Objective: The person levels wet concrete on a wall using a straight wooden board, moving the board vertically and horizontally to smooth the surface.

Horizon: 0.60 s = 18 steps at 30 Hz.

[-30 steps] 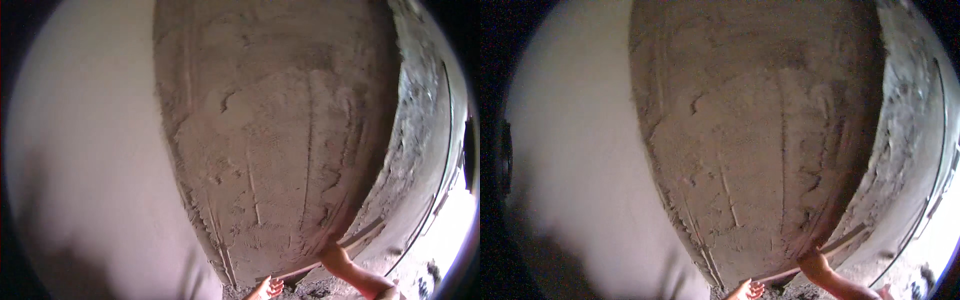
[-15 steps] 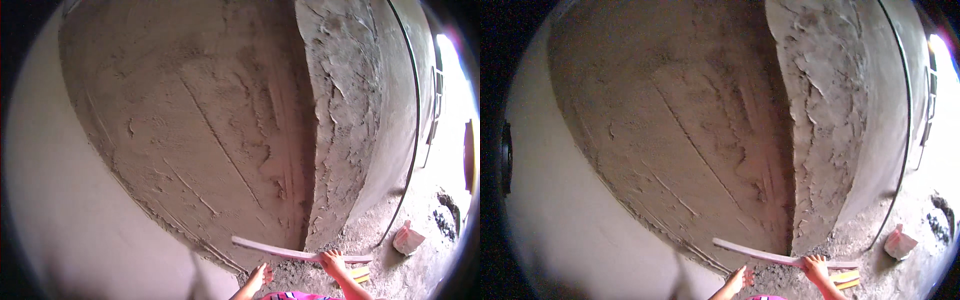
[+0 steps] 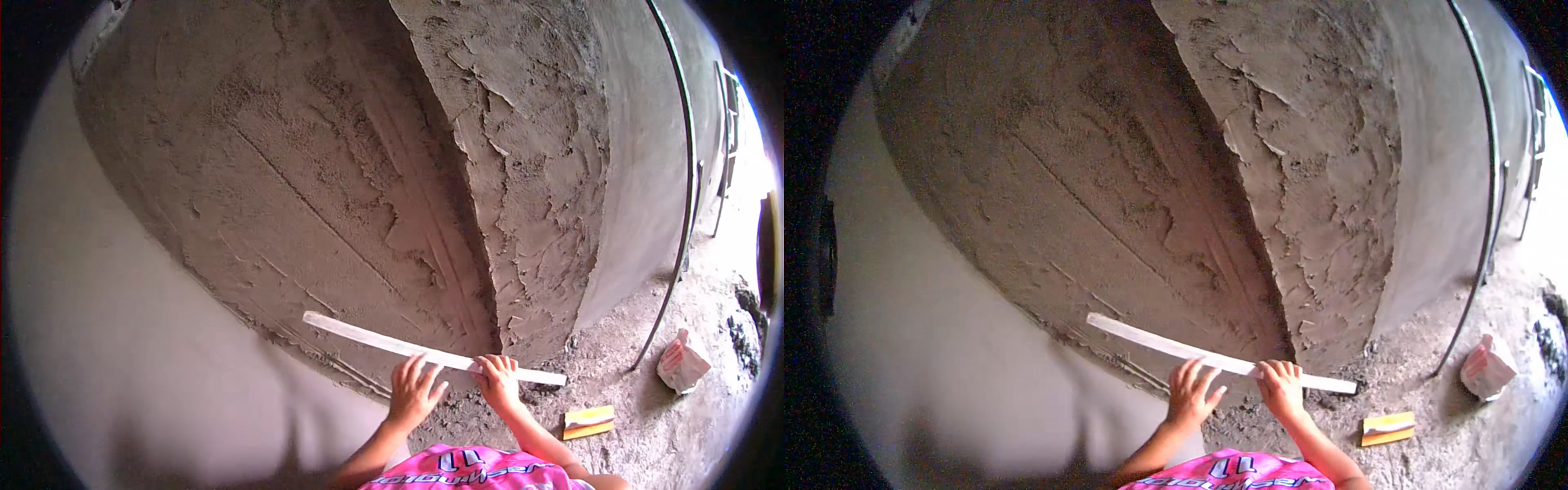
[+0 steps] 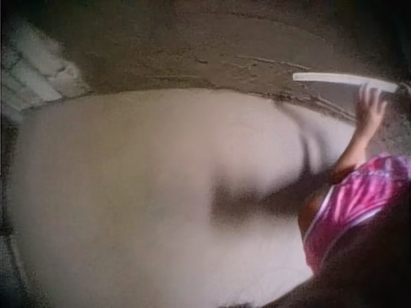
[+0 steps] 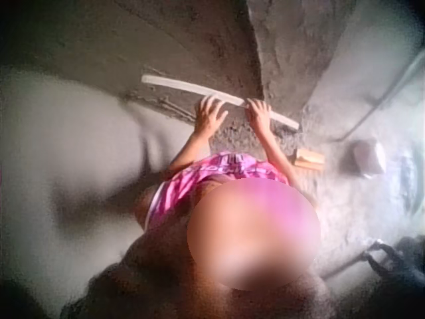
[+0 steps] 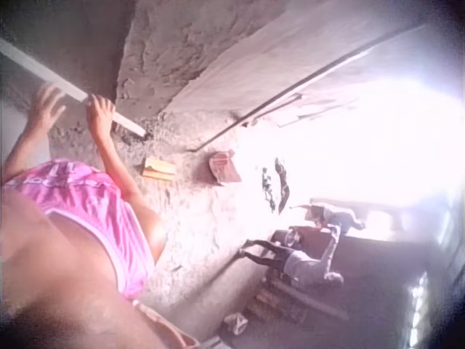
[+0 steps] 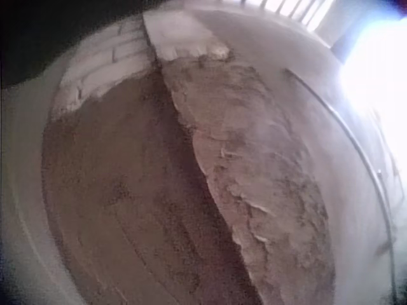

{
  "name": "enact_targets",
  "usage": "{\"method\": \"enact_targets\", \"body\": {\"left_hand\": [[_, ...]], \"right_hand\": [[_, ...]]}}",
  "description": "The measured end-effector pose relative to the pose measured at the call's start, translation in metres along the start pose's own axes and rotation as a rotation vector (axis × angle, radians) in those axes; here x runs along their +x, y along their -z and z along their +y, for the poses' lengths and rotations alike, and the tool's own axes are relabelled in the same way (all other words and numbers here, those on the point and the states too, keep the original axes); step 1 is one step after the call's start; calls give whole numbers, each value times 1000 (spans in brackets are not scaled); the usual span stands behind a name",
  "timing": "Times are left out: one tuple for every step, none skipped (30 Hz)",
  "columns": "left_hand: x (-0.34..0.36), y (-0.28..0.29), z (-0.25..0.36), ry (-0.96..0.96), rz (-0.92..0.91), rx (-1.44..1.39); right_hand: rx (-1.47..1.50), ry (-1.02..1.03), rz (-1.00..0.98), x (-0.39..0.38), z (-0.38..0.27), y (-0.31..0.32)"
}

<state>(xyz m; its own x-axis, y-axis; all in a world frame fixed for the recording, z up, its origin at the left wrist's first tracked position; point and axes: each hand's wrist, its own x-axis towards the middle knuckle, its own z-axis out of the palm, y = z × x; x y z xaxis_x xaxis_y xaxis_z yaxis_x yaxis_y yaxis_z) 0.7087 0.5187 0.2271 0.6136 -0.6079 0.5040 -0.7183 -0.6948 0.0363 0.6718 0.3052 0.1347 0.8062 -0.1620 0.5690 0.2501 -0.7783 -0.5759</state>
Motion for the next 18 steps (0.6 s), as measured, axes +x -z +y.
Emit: {"method": "enact_targets", "body": {"left_hand": [[2, 7, -7, -8, -32, 78], [4, 14, -14, -17, -64, 156], [3, 19, -23, -43, -107, 221], [6, 21, -28, -46, -149, 255], [8, 25, -33, -51, -168, 283], [14, 31, -35, -65, -180, 313], [19, 38, -39, -73, -228, 359], [25, 47, -39, -79, -215, 386], [27, 52, -45, -88, -213, 392], [30, 60, -51, -96, -212, 398], [32, 70, -55, -149, -138, 422], [47, 85, -52, -173, -144, 427], [57, 96, -55, -187, -127, 432], [66, 106, -61, -201, -111, 438], [72, 116, -71, -179, -96, 440], [81, 131, -79, -199, -65, 476], [89, 151, -85, -208, -37, 507], [98, 169, -91, -221, -9, 532]], "right_hand": [[4, 27, -3, 6, -4, 2], [8, 54, -5, 13, -8, 5], [16, 96, -13, 21, -16, 11], [0, 132, -21, 26, -22, 12], [5, 171, -34, 32, -29, 14], [7, 210, -37, 39, -36, 20], [3, 242, -22, 46, -43, 22], [-8, 261, -7, 51, -47, 20], [-15, 273, 4, 59, -54, 21], [-21, 284, 13, 66, -61, 25], [-8, 296, 23, 71, -69, 27], [-11, 307, 36, 77, -71, 32], [23, 315, 34, 83, -74, 30], [21, 326, 60, 89, -75, 33], [23, 338, 82, 95, -80, 38], [27, 348, 106, 101, -85, 43], [6, 350, 113, 105, -89, 49], [7, 359, 158, 112, -89, 52]]}}
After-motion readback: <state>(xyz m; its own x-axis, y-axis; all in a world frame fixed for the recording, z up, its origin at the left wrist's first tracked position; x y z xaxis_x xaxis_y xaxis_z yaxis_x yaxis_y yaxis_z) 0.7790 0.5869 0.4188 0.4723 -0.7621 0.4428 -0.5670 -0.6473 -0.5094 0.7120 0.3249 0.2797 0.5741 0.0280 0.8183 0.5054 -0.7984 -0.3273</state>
